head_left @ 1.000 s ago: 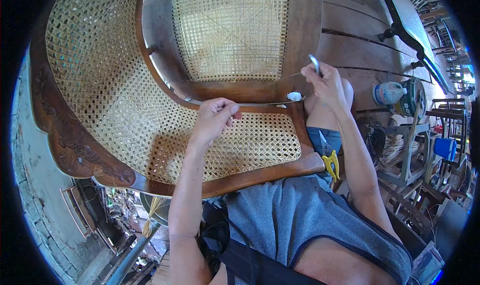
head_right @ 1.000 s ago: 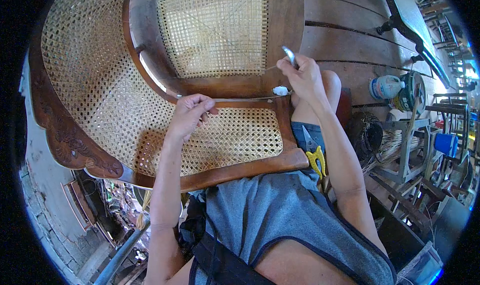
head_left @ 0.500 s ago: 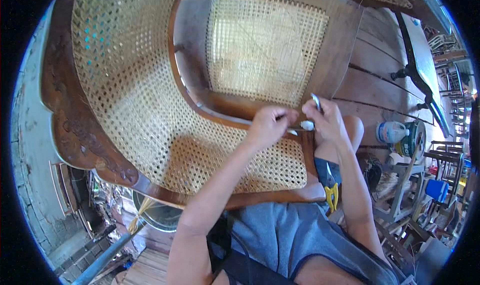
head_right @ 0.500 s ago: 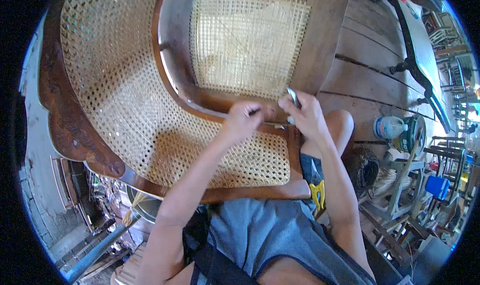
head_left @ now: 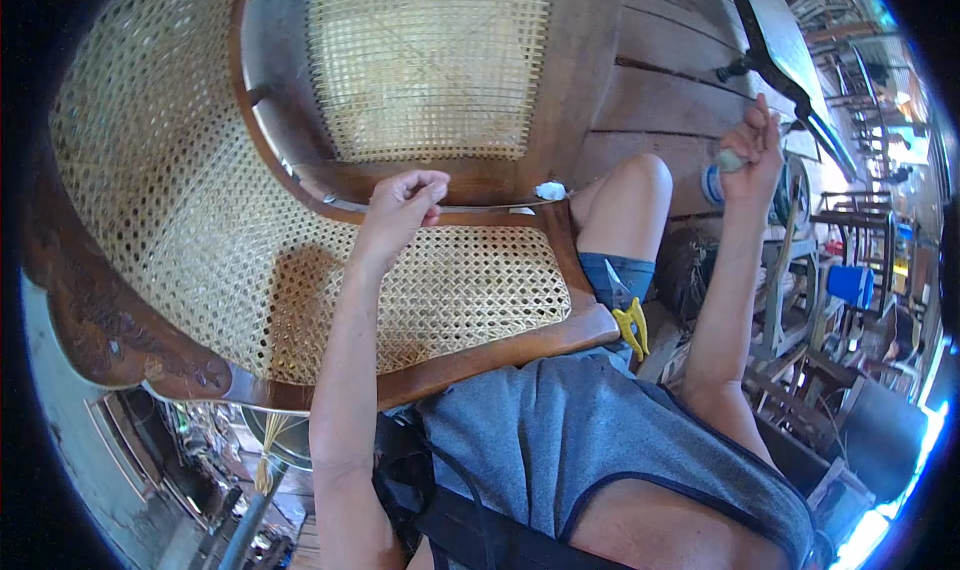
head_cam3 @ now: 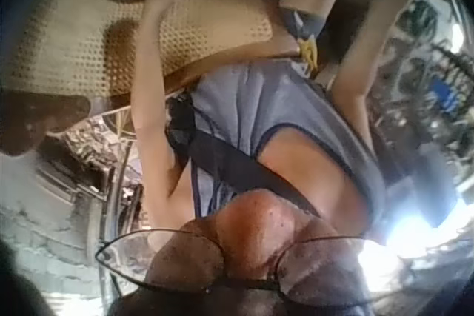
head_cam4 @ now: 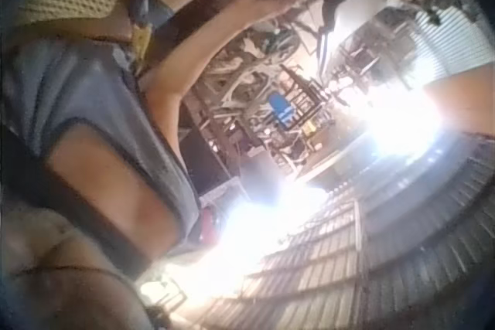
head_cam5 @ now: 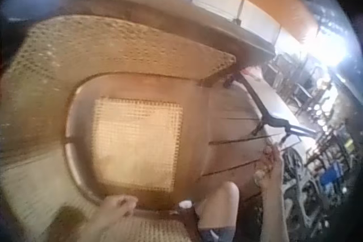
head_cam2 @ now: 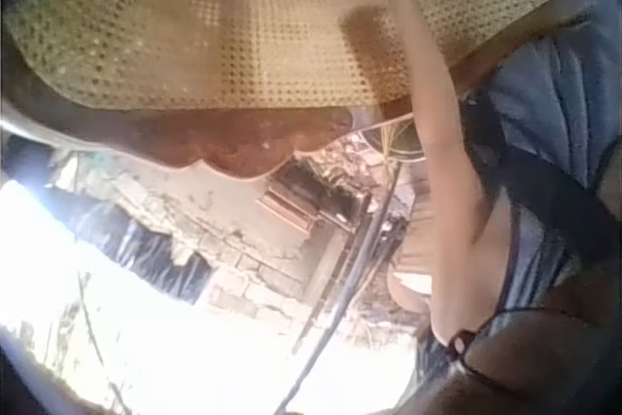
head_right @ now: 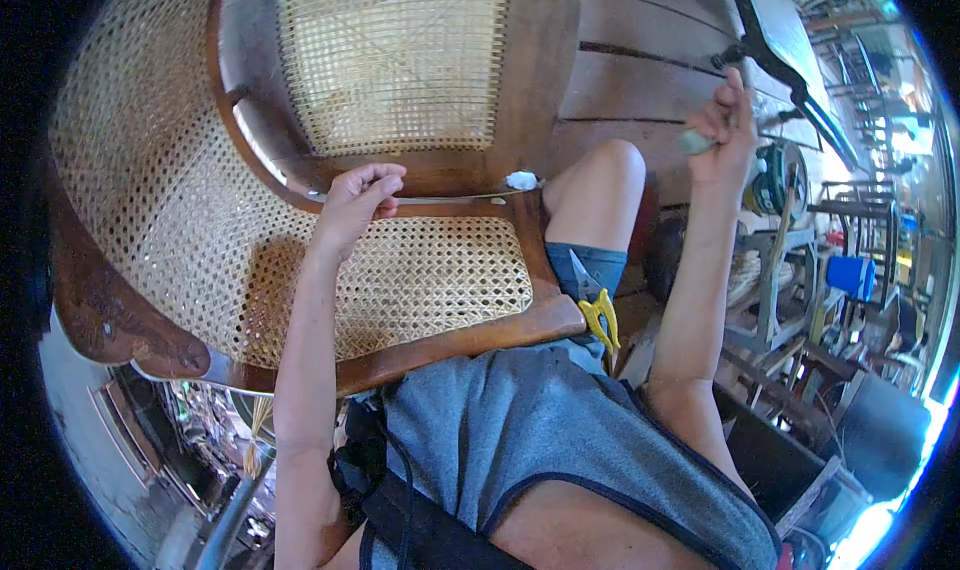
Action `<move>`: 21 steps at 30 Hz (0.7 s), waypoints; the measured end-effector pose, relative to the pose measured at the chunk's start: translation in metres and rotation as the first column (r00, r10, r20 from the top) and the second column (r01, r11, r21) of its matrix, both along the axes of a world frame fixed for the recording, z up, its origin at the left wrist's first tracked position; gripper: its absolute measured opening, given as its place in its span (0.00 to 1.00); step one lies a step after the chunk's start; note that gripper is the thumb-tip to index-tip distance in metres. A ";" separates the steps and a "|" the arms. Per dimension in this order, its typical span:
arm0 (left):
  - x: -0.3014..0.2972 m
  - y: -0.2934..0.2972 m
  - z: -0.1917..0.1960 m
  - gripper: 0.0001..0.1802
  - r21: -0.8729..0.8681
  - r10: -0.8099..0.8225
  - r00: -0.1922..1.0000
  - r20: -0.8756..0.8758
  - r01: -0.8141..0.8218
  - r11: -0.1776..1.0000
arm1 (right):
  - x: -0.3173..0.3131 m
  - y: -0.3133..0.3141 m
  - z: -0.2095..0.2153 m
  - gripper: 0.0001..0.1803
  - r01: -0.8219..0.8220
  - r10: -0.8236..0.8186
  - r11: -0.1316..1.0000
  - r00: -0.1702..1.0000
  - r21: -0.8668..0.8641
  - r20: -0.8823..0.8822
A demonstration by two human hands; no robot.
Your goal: Repairing and weaving the rattan seat of a wooden chair using rattan strips and hand tools.
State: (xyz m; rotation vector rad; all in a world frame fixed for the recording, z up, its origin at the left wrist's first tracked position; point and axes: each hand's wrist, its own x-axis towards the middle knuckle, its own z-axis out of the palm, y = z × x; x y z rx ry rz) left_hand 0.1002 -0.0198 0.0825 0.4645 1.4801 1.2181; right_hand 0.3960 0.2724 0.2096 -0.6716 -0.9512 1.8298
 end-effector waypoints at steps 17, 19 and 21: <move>0.093 0.103 -0.136 0.07 -0.190 -0.430 0.331 -0.840 0.563 0.805 | -0.036 -0.075 -0.115 0.11 -0.885 -0.309 0.444 -0.008 0.137 0.951; 0.090 0.101 -0.137 0.06 -0.195 -0.455 0.455 -0.765 0.509 0.838 | -0.065 -0.075 -0.154 0.11 -0.920 -0.387 0.367 -0.019 0.135 0.922; 0.089 0.096 -0.135 0.07 -0.165 -0.416 0.776 -0.475 0.385 0.908 | -0.088 -0.074 -0.185 0.08 -0.961 -0.413 0.277 -0.143 -0.026 0.900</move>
